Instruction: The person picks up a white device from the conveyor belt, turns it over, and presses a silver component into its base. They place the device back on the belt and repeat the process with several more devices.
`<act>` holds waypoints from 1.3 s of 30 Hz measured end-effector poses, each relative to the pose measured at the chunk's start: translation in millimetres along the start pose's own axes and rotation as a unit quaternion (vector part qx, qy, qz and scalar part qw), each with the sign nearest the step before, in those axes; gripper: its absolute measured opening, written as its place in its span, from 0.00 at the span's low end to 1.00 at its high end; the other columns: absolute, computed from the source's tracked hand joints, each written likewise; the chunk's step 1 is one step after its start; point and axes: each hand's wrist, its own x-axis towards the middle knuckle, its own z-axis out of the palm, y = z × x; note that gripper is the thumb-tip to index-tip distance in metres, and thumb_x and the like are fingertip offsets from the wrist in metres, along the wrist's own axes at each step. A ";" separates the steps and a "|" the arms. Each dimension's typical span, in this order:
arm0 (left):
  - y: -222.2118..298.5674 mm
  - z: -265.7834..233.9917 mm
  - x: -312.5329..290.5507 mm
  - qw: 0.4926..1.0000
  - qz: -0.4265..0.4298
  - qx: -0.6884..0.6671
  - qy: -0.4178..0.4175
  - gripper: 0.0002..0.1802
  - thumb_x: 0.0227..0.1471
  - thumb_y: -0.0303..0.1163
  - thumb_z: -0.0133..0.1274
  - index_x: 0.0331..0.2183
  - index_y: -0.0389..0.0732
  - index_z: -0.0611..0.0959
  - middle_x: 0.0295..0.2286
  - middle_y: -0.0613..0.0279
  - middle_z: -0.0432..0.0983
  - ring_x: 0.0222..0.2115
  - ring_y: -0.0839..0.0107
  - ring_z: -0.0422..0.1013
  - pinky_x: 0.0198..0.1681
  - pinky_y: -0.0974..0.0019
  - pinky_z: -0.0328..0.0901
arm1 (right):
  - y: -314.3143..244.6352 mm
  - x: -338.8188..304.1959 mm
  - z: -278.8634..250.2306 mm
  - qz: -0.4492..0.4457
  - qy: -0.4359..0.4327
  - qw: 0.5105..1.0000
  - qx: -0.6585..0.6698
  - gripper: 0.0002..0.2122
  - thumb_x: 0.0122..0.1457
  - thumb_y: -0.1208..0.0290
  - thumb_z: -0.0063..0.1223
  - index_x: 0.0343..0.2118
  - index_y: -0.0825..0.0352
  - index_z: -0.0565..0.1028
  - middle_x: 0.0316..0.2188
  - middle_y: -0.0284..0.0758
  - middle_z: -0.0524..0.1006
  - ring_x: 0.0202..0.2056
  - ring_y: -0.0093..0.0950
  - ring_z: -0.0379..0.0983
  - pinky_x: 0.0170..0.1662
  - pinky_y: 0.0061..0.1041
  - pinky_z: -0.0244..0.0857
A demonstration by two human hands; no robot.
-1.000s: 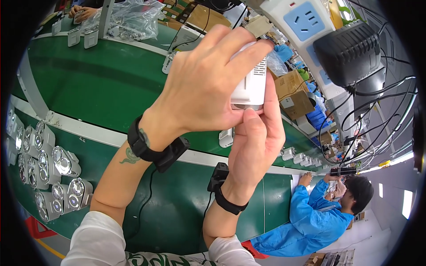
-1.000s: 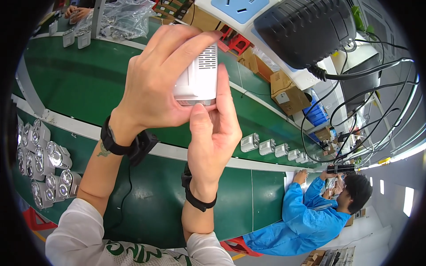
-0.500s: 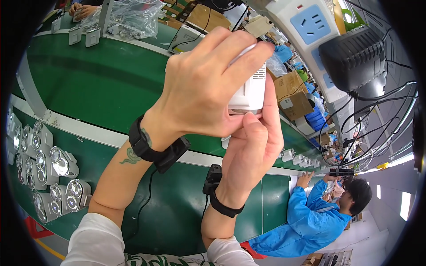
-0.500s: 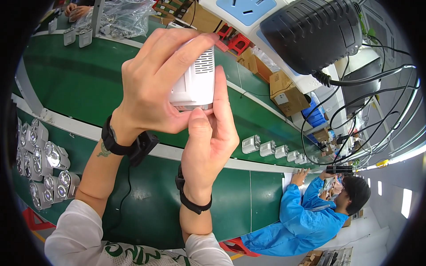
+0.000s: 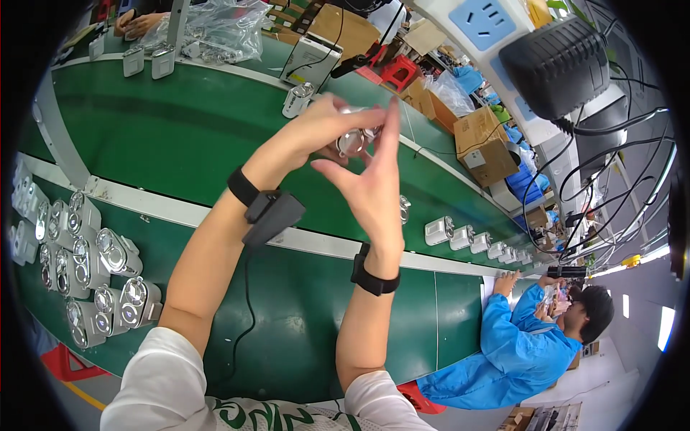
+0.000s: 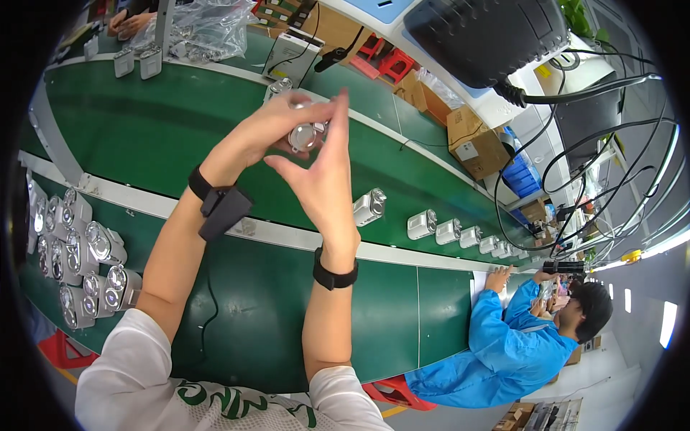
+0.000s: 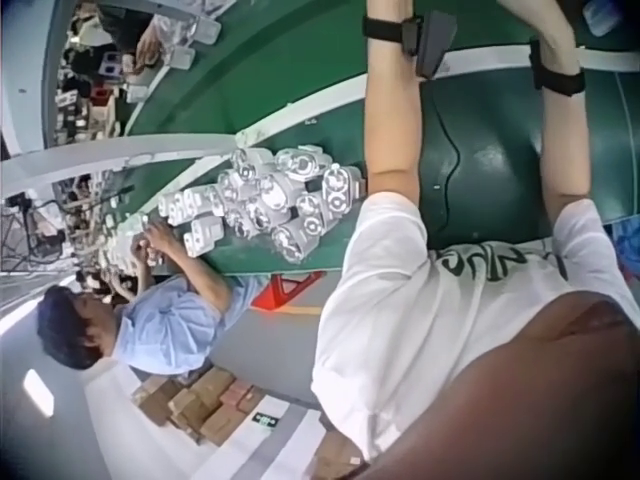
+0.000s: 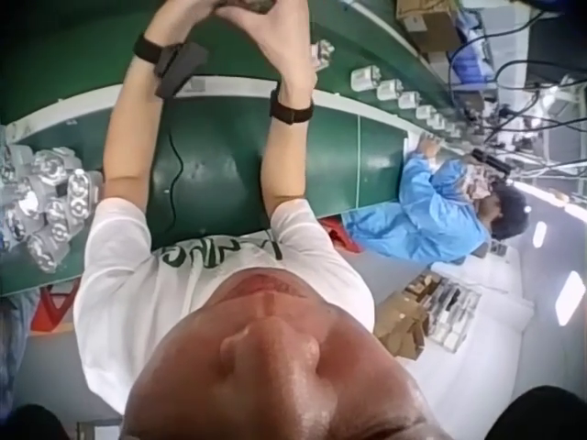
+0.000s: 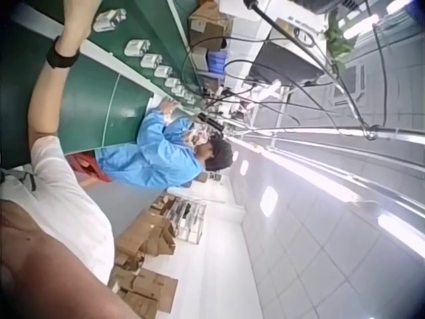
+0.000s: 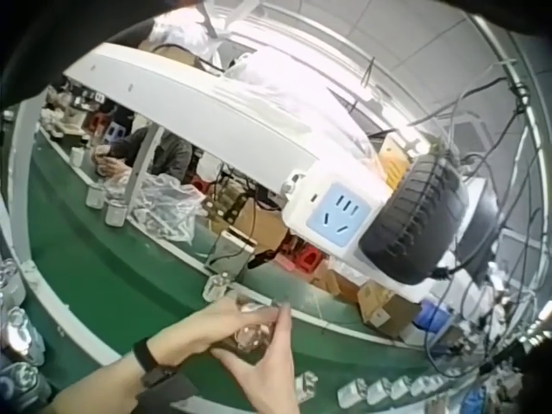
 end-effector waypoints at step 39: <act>-63.4 -24.0 45.6 0.994 0.071 -0.065 0.060 0.36 0.41 0.28 0.65 0.52 0.37 0.69 0.45 0.55 0.72 0.44 0.67 0.72 0.43 0.63 0.70 | 76.0 -14.5 -18.6 0.096 -0.190 0.974 -0.073 0.39 0.46 0.75 0.66 0.63 0.69 0.60 0.55 0.43 0.69 0.50 0.31 0.71 0.53 0.29 0.66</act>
